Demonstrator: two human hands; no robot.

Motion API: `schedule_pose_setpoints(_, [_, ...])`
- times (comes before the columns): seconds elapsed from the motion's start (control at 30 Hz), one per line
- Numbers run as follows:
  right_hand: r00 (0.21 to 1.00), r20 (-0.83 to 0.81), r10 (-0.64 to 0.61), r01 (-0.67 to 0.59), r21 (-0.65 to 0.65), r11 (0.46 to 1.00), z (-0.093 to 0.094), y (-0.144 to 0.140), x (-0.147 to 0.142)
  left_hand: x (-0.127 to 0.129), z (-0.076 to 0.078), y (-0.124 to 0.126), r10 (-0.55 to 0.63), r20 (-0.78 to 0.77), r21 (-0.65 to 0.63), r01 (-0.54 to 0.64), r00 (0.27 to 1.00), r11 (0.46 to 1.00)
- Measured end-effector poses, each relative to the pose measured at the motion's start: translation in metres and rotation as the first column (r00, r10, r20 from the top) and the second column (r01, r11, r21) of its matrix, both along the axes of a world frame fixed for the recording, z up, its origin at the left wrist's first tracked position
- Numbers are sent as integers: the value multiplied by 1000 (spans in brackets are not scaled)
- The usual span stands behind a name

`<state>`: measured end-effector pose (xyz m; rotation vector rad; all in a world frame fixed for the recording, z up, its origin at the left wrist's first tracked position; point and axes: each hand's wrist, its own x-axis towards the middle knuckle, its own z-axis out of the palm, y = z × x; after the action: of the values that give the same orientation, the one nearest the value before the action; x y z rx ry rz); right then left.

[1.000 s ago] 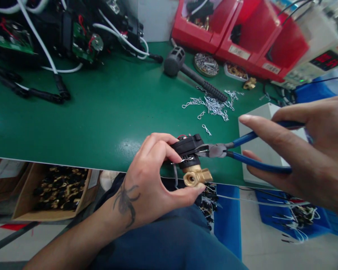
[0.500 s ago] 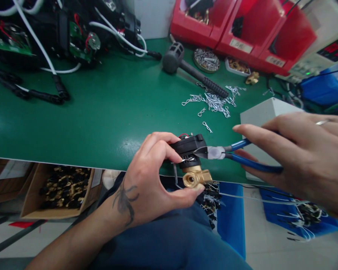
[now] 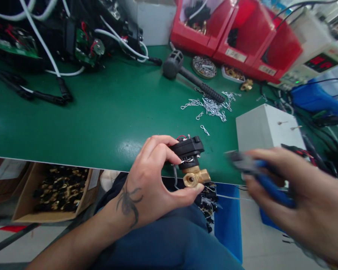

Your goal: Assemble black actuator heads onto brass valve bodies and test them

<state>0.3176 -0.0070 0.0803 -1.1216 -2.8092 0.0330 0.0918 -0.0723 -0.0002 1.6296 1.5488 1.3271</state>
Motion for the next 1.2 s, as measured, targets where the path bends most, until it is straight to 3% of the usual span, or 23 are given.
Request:
schedule_pose_setpoints(0.1, [996, 55, 74, -72, -40, 997, -4, 0, -3, 0, -1, 1, 6, 1, 15, -6, 1000, 1000])
schedule_pose_setpoints(0.23, [973, -194, -122, 135, 54, 989, -5, -8, -5, 1, -1, 1, 11, -2, 26, -11, 1000, 1000])
schedule_pose_setpoints(0.4, [998, 10, 68, -68, -3, 998, -18, -5, -13, 1, -1, 0, -1, -12, 36, 2, 1000, 999])
schedule_pose_setpoints(0.47, [996, -90, -2, 2, 3, 1000, -21, -1, -14, 2, -2, 0, 3, 5, 27, -3, 1000, 1000])
schedule_pose_setpoints(0.53, [964, -219, -149, 150, -15, 989, -27, 1, -14, 3, -3, -1, 15, 38, 15, -15, 999, 1000])
schedule_pose_setpoints(0.63, [922, -205, -329, 311, -118, 943, -45, 1, -11, 4, -8, -6, 31, 69, 4, -31, 997, 999])
schedule_pose_setpoints(0.7, [919, -185, -349, 323, -154, 934, -59, 0, -9, 3, -16, -9, 34, 25, 6, -34, 999, 999])
schedule_pose_setpoints(0.77, [905, -222, -364, 348, -109, 931, -68, 0, -10, 2, -26, -8, 14, -39, 71, -11, 999, 997])
schedule_pose_setpoints(0.8, [872, -302, -386, 356, -151, 922, -71, -1, -13, 2, -31, -6, 13, -52, 102, -8, 999, 995])
schedule_pose_setpoints(0.83, [812, -413, -413, 323, -272, 907, -72, -2, -16, 2, -34, -4, 18, -64, 131, -9, 998, 991])
schedule_pose_setpoints(0.87, [730, -512, -453, 229, -440, 868, -72, -4, -21, 3, -35, -2, 28, -79, 158, -15, 997, 987])
schedule_pose_setpoints(0.9, [635, -578, -512, 80, -611, 788, -71, -7, -26, 4, -34, -1, 32, -104, 193, -11, 994, 981])
schedule_pose_setpoints(0.93, [551, -601, -579, -91, -733, 675, -70, -9, -32, 5, -31, 0, 34, -139, 230, -1, 990, 973])
schedule_pose_setpoints(1.0, [460, -574, -677, -336, -819, 466, -68, -13, -40, 7, -21, 0, 29, -218, 289, 37, 975, 957])
schedule_pose_setpoints(1.03, [431, -561, -707, -403, -820, 406, -67, -15, -43, 7, -15, -1, 25, -246, 296, 51, 969, 954])
schedule_pose_setpoints(1.1, [380, -558, -738, -489, -798, 352, -65, -16, -45, 7, -4, -2, 10, -256, 266, 61, 967, 962])
schedule_pose_setpoints(1.2, [328, -576, -749, -553, -759, 343, -63, -17, -44, 7, 9, -3, -38, -185, 240, 82, 982, 967])
